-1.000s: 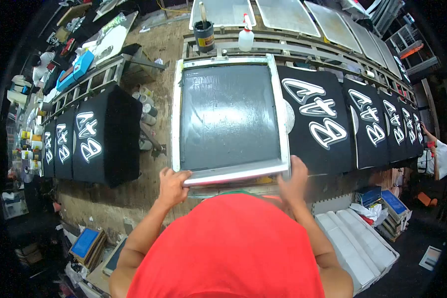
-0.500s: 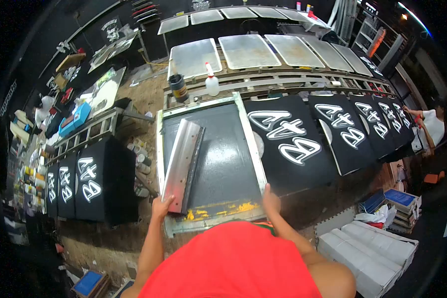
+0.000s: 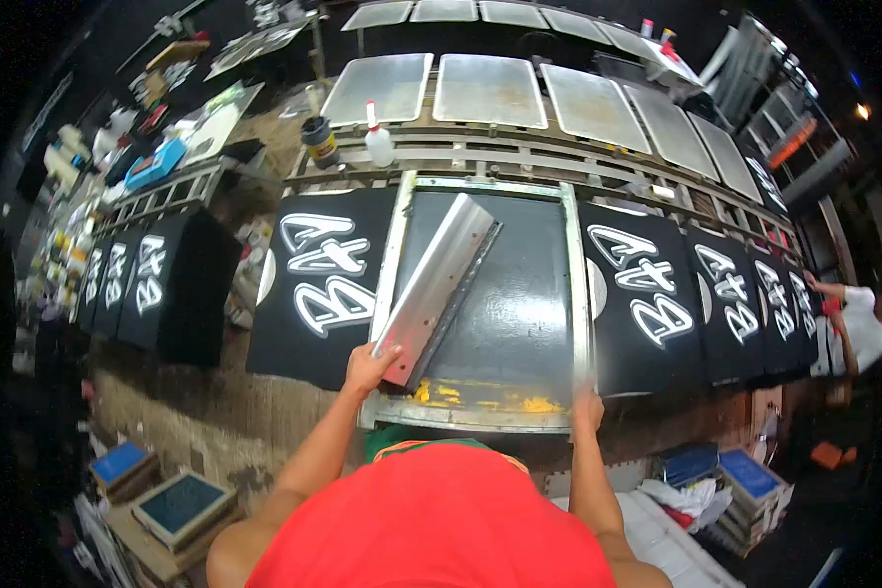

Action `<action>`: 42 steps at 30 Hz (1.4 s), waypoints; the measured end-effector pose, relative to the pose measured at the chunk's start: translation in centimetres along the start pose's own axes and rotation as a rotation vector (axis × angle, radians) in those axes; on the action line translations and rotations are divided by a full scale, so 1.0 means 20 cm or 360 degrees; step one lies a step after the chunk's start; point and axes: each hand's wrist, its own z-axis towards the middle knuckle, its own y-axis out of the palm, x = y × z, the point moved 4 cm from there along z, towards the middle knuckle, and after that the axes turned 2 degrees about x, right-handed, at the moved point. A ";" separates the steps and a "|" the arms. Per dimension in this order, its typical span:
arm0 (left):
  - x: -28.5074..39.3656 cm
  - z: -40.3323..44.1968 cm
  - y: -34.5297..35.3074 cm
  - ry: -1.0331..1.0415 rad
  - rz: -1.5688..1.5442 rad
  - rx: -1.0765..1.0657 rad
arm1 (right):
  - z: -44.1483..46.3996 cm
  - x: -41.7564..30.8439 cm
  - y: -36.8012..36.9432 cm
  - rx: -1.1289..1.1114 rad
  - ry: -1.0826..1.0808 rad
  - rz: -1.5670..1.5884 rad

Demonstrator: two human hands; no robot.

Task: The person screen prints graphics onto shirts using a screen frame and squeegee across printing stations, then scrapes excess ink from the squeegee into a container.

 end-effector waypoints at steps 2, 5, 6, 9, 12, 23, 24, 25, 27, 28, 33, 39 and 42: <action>0.06 0.00 0.08 0.0052 0.0027 0.0062 | 0.17 0.06 -0.01 -0.0112 0.0016 0.0080; 0.14 0.01 0.13 0.0076 0.0058 0.0184 | 0.25 0.06 -0.03 -0.0111 -0.0132 0.0177; 0.17 0.01 0.12 0.0029 0.0061 0.0231 | 0.24 0.05 -0.04 -0.0101 -0.0211 0.0270; 0.27 0.04 0.14 0.0060 0.0111 0.0252 | 0.29 0.05 -0.05 0.0026 -0.0322 0.0367; 0.23 0.07 0.20 0.0043 0.0158 0.0249 | 0.25 -0.02 -0.11 0.0106 -0.0388 0.0458; 0.04 0.20 0.35 0.0036 0.0139 0.0148 | 0.39 0.06 0.11 0.0141 -0.0270 0.0148; 0.03 0.21 0.36 0.0040 0.0169 0.0135 | 0.38 0.05 0.10 0.0138 -0.0272 0.0135; 0.02 0.21 0.36 0.0040 0.0198 0.0119 | 0.37 0.05 0.09 0.0097 -0.0263 0.0167; -0.01 0.22 0.37 0.0070 0.0222 0.0136 | 0.39 0.05 0.10 0.0050 -0.0253 0.0186; -0.02 0.23 0.37 0.0110 0.0250 0.0153 | 0.42 0.06 0.11 0.0074 -0.0275 0.0175; -0.01 0.22 0.32 0.0012 0.0241 0.0030 | 0.62 0.01 0.03 -0.0100 -0.0294 0.0149; 0.41 0.28 0.10 0.0481 0.0793 -0.0111 | 0.29 -1.17 -0.17 0.0129 -0.2171 -0.0605; 0.60 0.42 0.08 0.0882 0.0983 -0.0149 | 0.27 -1.47 -0.07 -0.0069 -0.2328 -0.1020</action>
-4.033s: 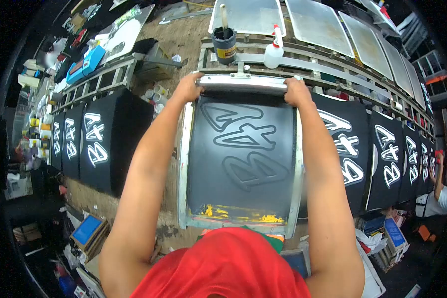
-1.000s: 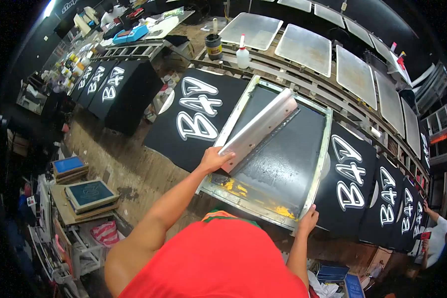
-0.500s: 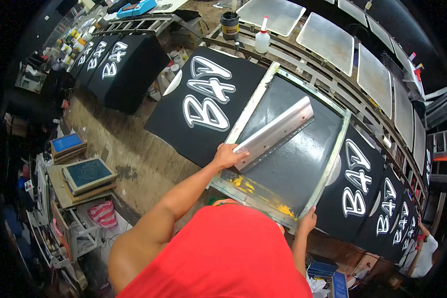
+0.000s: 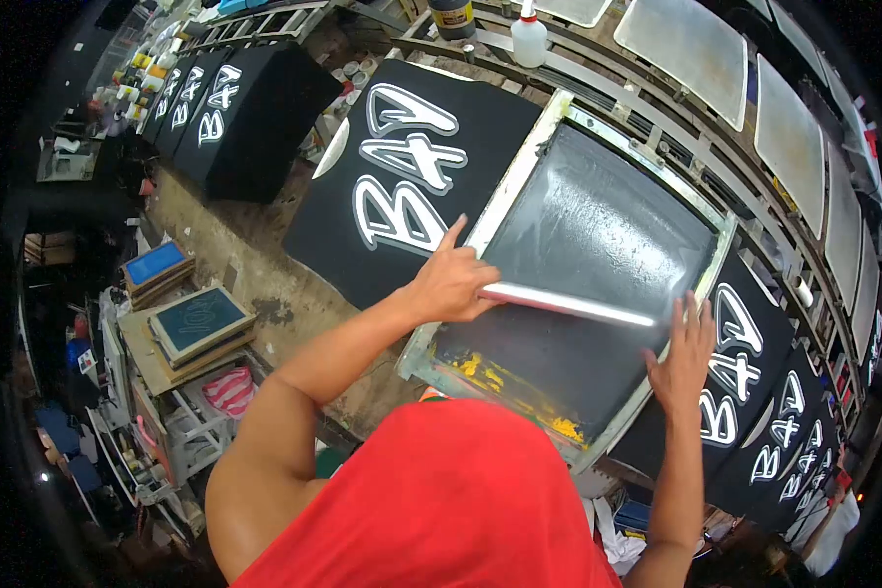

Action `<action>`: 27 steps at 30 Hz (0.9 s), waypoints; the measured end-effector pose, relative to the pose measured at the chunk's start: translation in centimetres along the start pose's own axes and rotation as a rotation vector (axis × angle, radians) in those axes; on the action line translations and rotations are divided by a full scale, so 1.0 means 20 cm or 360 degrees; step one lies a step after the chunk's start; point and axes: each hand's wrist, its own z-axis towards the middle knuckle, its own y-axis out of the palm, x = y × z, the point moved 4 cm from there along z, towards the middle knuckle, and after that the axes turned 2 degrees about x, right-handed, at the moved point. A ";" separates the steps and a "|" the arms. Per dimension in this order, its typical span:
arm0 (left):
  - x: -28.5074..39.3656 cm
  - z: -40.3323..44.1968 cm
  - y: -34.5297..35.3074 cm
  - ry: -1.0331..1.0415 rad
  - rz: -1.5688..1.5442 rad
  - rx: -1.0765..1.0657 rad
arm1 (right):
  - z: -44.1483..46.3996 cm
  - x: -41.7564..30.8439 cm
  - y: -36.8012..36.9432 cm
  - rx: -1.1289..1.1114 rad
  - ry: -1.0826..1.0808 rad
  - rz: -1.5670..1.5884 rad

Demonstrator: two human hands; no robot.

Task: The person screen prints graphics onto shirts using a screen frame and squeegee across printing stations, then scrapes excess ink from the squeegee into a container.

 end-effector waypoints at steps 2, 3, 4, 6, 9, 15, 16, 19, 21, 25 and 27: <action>-0.01 0.19 -0.02 0.0226 0.0050 0.0065 | 0.14 0.13 0.14 -0.0363 -0.0177 0.0025; -0.02 0.31 -0.02 0.0330 0.0165 0.0076 | 0.20 0.24 0.22 -0.0366 -0.0159 0.0034; -0.03 0.42 0.01 0.0437 0.0277 0.0083 | 0.24 0.37 0.31 -0.0412 -0.0026 0.0179; -0.14 0.71 0.09 0.0419 0.0300 0.0197 | 0.39 0.46 0.34 -0.0242 0.0137 0.0264; -0.23 1.18 0.12 0.0189 0.0546 -0.0069 | 0.66 0.67 0.43 -0.0088 0.0239 0.0121; -0.33 1.34 0.25 -0.0068 0.0643 -0.0180 | 0.83 0.72 0.51 -0.0054 0.0404 0.0240; -0.31 1.25 0.26 -0.0027 0.0570 0.0018 | 0.74 0.69 0.52 -0.0093 0.0429 0.0237; -0.16 0.69 0.33 -0.0067 0.0623 0.0061 | 0.23 0.38 0.53 -0.0356 0.0430 0.0167; 0.00 0.18 0.36 -0.0076 0.0516 -0.0196 | -0.32 0.17 0.62 -0.0204 0.0302 0.0220; 0.16 -0.57 0.46 -0.0024 0.0225 -0.0361 | -0.98 -0.20 0.56 -0.0674 0.0524 0.0496; 0.15 -0.48 0.43 0.0011 0.0269 -0.0425 | -0.93 -0.19 0.55 -0.0569 0.0465 0.0460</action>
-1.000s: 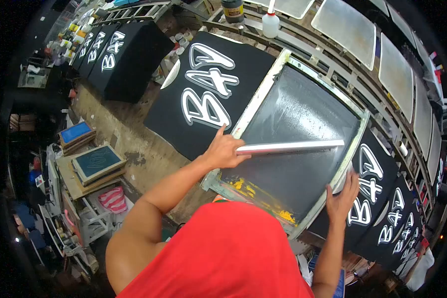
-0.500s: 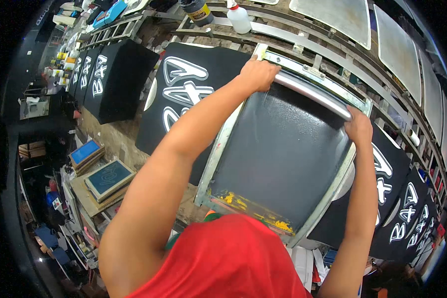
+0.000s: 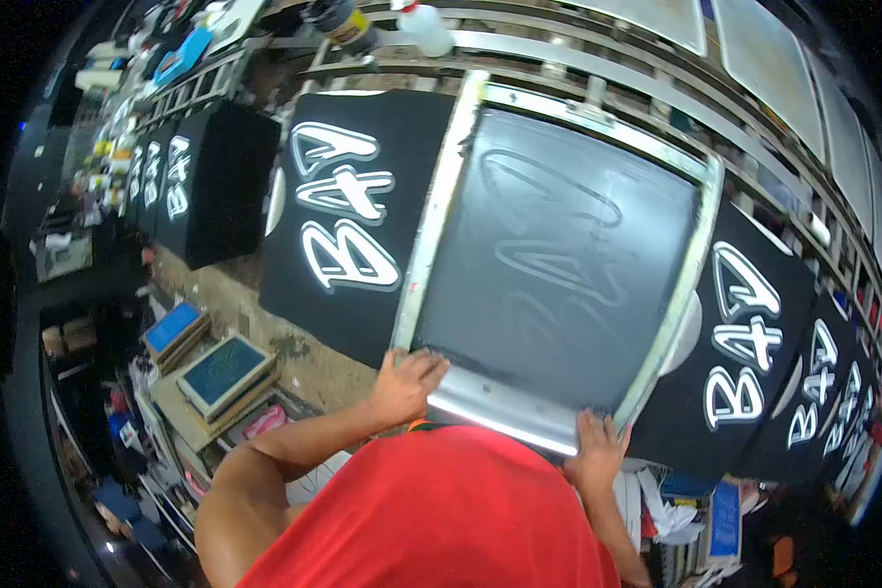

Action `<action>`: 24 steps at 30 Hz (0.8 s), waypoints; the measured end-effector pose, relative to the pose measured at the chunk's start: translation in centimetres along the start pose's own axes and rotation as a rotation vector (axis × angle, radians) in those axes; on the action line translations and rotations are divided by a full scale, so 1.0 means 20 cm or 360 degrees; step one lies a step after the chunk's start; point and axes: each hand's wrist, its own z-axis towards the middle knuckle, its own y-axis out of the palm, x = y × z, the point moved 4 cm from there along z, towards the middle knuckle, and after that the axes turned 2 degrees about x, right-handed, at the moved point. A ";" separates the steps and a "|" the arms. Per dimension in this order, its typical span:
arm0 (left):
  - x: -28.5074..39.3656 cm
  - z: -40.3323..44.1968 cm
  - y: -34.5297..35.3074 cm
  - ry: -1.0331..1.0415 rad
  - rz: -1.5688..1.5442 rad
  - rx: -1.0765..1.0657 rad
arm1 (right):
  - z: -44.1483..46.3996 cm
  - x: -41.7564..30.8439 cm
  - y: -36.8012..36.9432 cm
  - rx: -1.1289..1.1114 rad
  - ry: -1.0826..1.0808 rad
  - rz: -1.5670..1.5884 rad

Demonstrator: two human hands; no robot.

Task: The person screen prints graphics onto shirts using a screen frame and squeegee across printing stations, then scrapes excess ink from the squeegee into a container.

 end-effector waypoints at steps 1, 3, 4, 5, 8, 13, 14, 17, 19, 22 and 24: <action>-0.03 0.09 -0.01 0.0020 0.0066 -0.0029 | 0.07 0.02 -0.03 0.0123 -0.0097 -0.0043; -0.14 0.43 -0.11 -0.0019 0.0185 0.0082 | 0.41 0.10 -0.16 0.0175 -0.0101 -0.0167; -0.23 0.64 -0.13 0.0011 0.0281 0.0249 | 0.65 0.09 -0.28 0.0484 -0.0174 -0.0157; -0.29 0.88 -0.24 -0.0014 0.0341 0.0362 | 0.88 0.05 -0.45 0.0473 -0.0077 -0.0202; -0.48 1.45 -0.43 -0.0033 0.0270 0.0660 | 1.47 0.18 -0.70 0.0724 -0.0163 -0.0235; -0.43 1.51 -0.56 -0.0216 0.0252 0.0398 | 1.52 0.18 -0.76 0.0432 0.0021 -0.0225; -0.40 1.38 -0.52 -0.0232 0.0260 0.0252 | 1.37 0.14 -0.72 0.0422 0.0025 -0.0134; -0.24 0.81 -0.28 -0.0145 0.0272 0.0019 | 0.78 0.08 -0.44 0.0215 0.0017 -0.0070; -0.09 0.37 -0.13 -0.0045 0.0209 0.0037 | 0.36 0.03 -0.23 0.0060 -0.0015 -0.0108; 0.02 0.01 -0.02 -0.0130 -0.0006 -0.0171 | -0.03 -0.04 -0.06 -0.0197 0.0037 -0.0052; 0.03 -0.03 0.00 -0.0074 -0.0020 -0.0102 | -0.07 -0.07 -0.06 -0.0071 0.0145 0.0021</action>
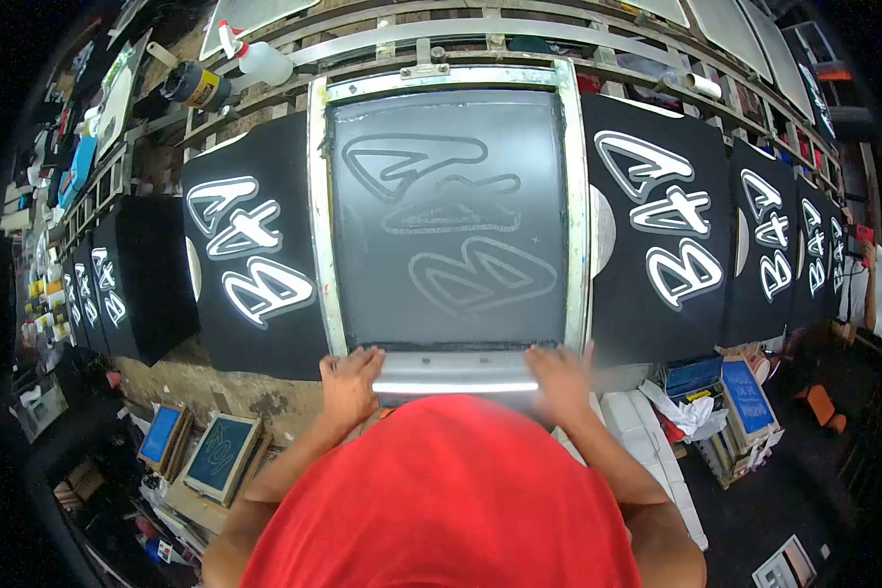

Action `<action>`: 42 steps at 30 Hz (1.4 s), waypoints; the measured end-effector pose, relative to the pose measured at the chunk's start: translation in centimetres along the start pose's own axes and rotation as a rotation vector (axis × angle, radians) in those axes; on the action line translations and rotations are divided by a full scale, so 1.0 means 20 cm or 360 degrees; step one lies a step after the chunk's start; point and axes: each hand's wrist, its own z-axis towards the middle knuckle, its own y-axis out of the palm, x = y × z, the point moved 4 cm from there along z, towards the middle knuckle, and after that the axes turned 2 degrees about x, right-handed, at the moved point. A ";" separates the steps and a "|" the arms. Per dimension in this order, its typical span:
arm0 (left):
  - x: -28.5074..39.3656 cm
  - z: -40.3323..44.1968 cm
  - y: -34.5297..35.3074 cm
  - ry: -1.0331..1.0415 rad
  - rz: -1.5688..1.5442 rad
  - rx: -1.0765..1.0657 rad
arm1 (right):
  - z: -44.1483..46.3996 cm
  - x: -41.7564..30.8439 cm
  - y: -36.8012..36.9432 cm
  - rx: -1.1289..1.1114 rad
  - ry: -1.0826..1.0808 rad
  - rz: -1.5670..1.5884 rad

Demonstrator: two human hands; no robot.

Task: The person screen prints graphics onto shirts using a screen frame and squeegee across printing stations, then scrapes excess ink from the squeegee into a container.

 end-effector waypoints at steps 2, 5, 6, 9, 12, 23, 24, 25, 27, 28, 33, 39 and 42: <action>-0.05 0.20 -0.11 0.0043 0.0069 0.0072 | 0.22 0.03 -0.12 0.0138 -0.0087 -0.0030; -0.24 0.81 -0.31 -0.0050 0.0334 0.0233 | 0.80 0.03 -0.42 0.0271 0.0021 -0.0152; -0.28 1.02 -0.42 0.0000 0.0378 0.0404 | 1.01 0.04 -0.54 0.0501 -0.0091 -0.0132; -0.45 1.57 -0.65 -0.0022 0.0224 0.0621 | 1.58 0.09 -0.80 0.0747 -0.0124 -0.0295; -0.45 1.78 -0.82 -0.0284 0.0384 0.0310 | 1.83 0.12 -0.95 0.0521 -0.0032 -0.0237; -0.04 0.30 -0.14 -0.0126 0.0242 -0.0054 | 0.29 0.04 -0.18 0.0165 -0.0067 -0.0095; -0.01 0.14 -0.06 -0.0083 0.0187 0.0003 | 0.15 0.05 -0.08 0.0109 -0.0047 -0.0048; 0.03 0.03 -0.03 -0.0069 0.0105 0.0048 | 0.05 0.04 -0.04 0.0080 0.0000 -0.0026; 0.03 -0.03 -0.02 -0.0051 0.0004 0.0122 | -0.03 0.03 -0.02 0.0056 0.0042 0.0003; 0.02 0.00 -0.03 -0.0003 -0.0022 0.0097 | -0.01 0.04 -0.06 0.0015 0.0011 0.0050; -0.11 0.54 -0.49 0.0076 -0.0001 0.0652 | 0.50 0.00 -0.51 0.0582 -0.0248 -0.0099; -0.29 1.39 -0.92 0.0169 0.0145 0.1380 | 1.30 0.04 -0.96 0.1415 -0.0389 -0.0104; -0.42 1.71 -0.78 -0.0122 0.0310 0.0794 | 1.62 0.13 -0.94 0.1240 -0.0297 -0.0173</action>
